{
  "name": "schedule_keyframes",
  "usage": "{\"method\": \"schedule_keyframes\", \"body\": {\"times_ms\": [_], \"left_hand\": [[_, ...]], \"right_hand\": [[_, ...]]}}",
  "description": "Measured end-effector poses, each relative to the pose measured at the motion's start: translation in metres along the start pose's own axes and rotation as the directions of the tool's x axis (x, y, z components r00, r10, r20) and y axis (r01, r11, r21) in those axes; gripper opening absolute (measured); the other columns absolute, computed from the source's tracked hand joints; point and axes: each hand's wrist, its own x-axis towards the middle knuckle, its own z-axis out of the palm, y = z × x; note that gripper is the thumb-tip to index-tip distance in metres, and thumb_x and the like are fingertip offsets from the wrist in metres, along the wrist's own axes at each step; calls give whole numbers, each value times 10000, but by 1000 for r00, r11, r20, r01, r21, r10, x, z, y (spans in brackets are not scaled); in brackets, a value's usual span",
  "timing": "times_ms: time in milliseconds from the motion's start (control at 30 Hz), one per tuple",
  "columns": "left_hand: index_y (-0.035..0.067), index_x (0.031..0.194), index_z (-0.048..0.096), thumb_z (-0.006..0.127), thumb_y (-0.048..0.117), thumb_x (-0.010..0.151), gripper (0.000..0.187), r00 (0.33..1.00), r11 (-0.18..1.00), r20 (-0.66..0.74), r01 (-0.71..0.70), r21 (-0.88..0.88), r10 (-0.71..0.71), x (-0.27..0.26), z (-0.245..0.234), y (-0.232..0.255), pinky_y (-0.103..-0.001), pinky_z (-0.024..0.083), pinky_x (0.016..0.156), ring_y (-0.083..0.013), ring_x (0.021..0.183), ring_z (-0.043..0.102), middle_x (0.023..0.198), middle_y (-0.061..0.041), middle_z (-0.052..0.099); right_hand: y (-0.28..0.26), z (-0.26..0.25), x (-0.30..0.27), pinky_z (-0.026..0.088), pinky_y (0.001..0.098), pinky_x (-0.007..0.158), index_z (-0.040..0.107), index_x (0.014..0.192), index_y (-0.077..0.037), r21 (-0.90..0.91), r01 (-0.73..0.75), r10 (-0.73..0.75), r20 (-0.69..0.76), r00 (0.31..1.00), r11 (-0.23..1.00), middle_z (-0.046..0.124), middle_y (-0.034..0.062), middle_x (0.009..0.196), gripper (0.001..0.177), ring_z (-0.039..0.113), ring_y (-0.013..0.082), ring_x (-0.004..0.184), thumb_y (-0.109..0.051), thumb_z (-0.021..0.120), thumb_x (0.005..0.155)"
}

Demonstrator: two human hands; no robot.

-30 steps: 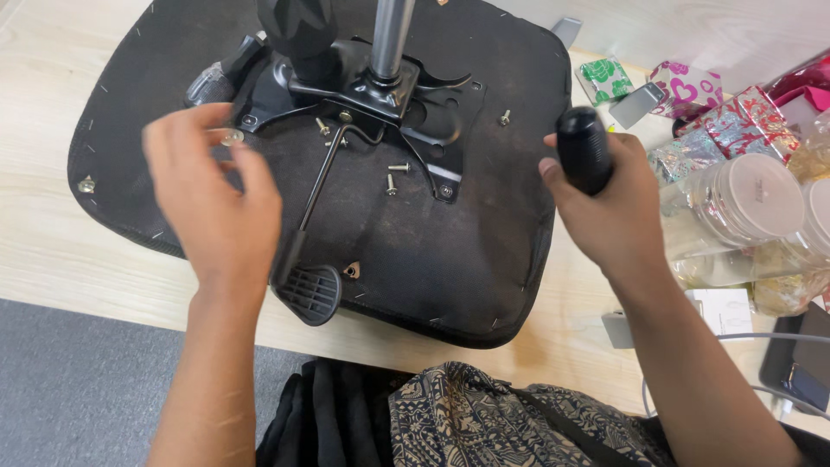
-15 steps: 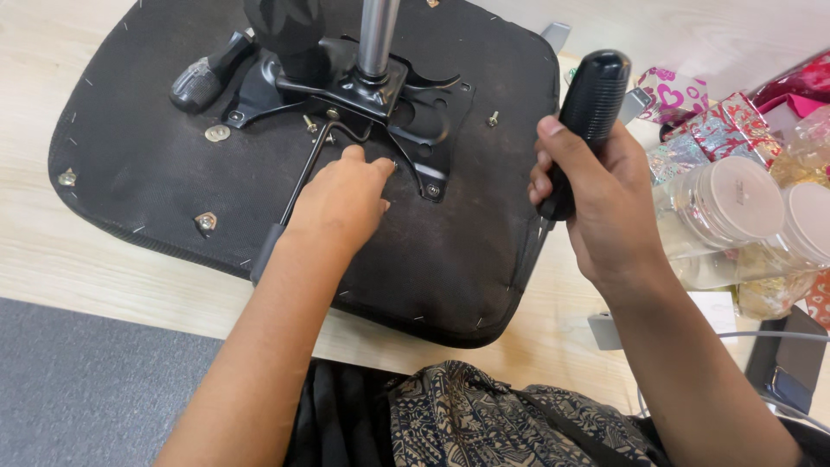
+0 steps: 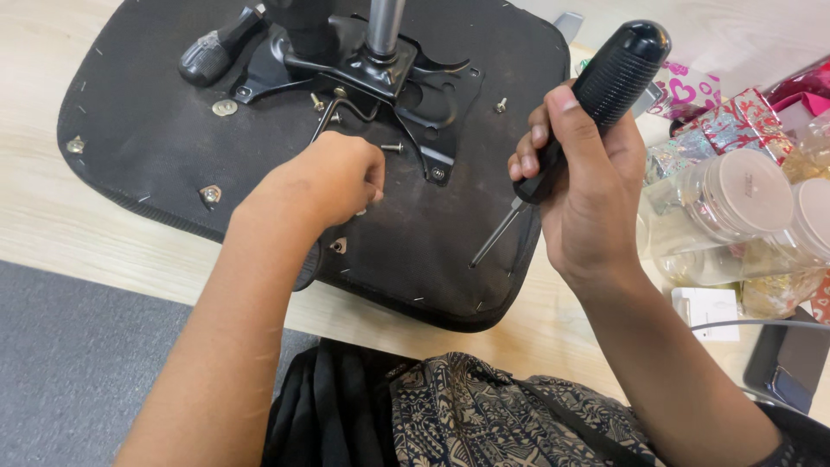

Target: The person assembles a chair base by inserting screws into the underside of the seat and tightening them with a screwdriver. The person handles screws, a screwdriver, and the chair base throughout the clip.

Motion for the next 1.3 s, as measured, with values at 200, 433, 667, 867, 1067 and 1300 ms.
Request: {"method": "schedule_keyframes", "body": {"times_ms": [200,433,667,867,1067,1300], "left_hand": [[74,860,780,734,120,891,72,942,983,280,168,75,-182,-15,-14,7,-369,606,824,-138,794,781,888,-51,818],[119,873,798,784,202,878,84,902,961,348,197,192,-254,-21,-22,14,-416,569,889,-184,916,753,958,-14,820],[93,915,825,862,117,795,127,928,925,295,108,365,-225,-19,-17,19,-446,600,887,-288,1020,750,1067,-90,785],[49,994,810,864,114,799,212,951,886,237,69,458,-196,-15,-10,15,-417,608,875,-304,1049,737,1088,-139,766],[40,960,812,769,88,884,99,976,911,161,72,406,-148,-17,-8,12,-402,613,856,-276,1021,749,1022,-117,794],[32,961,761,823,69,828,152,960,901,222,61,428,-171,-12,-7,13,-405,615,844,-281,1019,747,1029,-124,778]], "right_hand": [[11,11,1,485,336,777,523,1134,-83,31,-2,1,33,999,1000,522,46,973,145,538,145,821,-194,617,1126],[16,21,1,482,333,768,524,1133,-87,35,1,-2,44,999,999,525,43,971,149,535,140,814,-196,625,1122],[22,27,0,473,316,753,535,1123,-87,36,-6,5,33,999,999,528,37,950,158,538,135,797,-189,654,1100],[23,29,-2,476,309,745,542,1118,-84,13,-8,8,20,1000,1000,533,36,943,160,539,128,790,-190,659,1091],[23,34,-3,479,306,738,542,1110,-86,12,-8,7,10,1000,1000,534,36,937,156,543,126,783,-191,655,1087],[25,36,-2,478,306,748,541,1117,-83,24,12,-13,23,1000,1000,532,37,946,143,545,129,797,-180,645,1101]]}}
